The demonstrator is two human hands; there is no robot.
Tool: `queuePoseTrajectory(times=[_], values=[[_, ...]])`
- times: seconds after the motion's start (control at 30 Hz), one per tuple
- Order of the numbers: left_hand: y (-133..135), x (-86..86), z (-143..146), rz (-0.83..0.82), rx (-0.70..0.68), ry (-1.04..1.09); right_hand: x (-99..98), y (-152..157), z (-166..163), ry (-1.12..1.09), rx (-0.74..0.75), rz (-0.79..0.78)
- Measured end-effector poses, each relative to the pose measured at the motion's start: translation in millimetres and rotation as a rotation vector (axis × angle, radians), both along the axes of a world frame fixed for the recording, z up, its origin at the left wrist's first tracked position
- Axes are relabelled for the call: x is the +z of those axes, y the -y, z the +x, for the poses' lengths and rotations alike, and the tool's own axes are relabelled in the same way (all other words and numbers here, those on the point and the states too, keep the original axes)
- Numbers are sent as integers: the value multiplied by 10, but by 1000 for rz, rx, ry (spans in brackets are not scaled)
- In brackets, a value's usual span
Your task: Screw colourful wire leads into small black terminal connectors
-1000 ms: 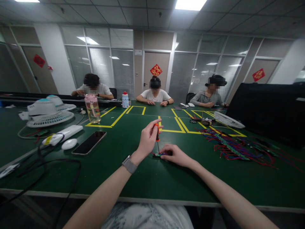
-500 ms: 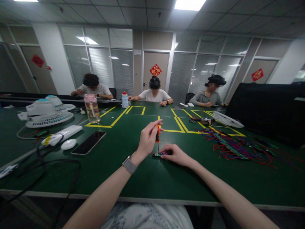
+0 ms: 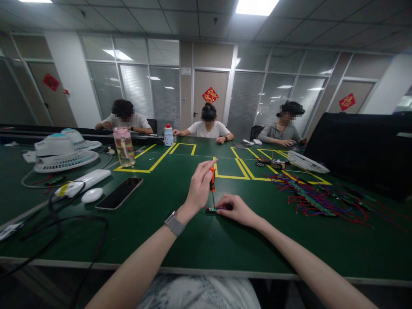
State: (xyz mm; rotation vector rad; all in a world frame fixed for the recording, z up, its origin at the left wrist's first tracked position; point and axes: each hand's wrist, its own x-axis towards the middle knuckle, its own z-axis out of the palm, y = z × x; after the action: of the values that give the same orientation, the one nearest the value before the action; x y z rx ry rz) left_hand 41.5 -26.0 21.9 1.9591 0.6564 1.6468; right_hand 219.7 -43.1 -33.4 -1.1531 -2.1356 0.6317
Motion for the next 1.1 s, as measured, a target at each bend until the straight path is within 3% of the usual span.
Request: queuePoseTrajectory(times=[0.17, 0.5, 0.6, 0.87, 1.0, 1.1], values=[[-34, -45, 51, -123, -112, 120, -2, -3, -1, 1, 3, -2], [48, 46, 7, 100, 197, -35, -14, -4, 5, -19, 10, 3], [38, 40, 0, 81, 160, -52, -10, -2, 5, -11, 9, 8], [-42, -40, 38, -108, -115, 92, 2, 0, 6, 3, 13, 21], [-19, -20, 57, -141, -110, 124, -2, 1, 6, -1, 19, 21], [2, 1, 46, -59, -26, 67, -9, -3, 5, -6, 14, 27]])
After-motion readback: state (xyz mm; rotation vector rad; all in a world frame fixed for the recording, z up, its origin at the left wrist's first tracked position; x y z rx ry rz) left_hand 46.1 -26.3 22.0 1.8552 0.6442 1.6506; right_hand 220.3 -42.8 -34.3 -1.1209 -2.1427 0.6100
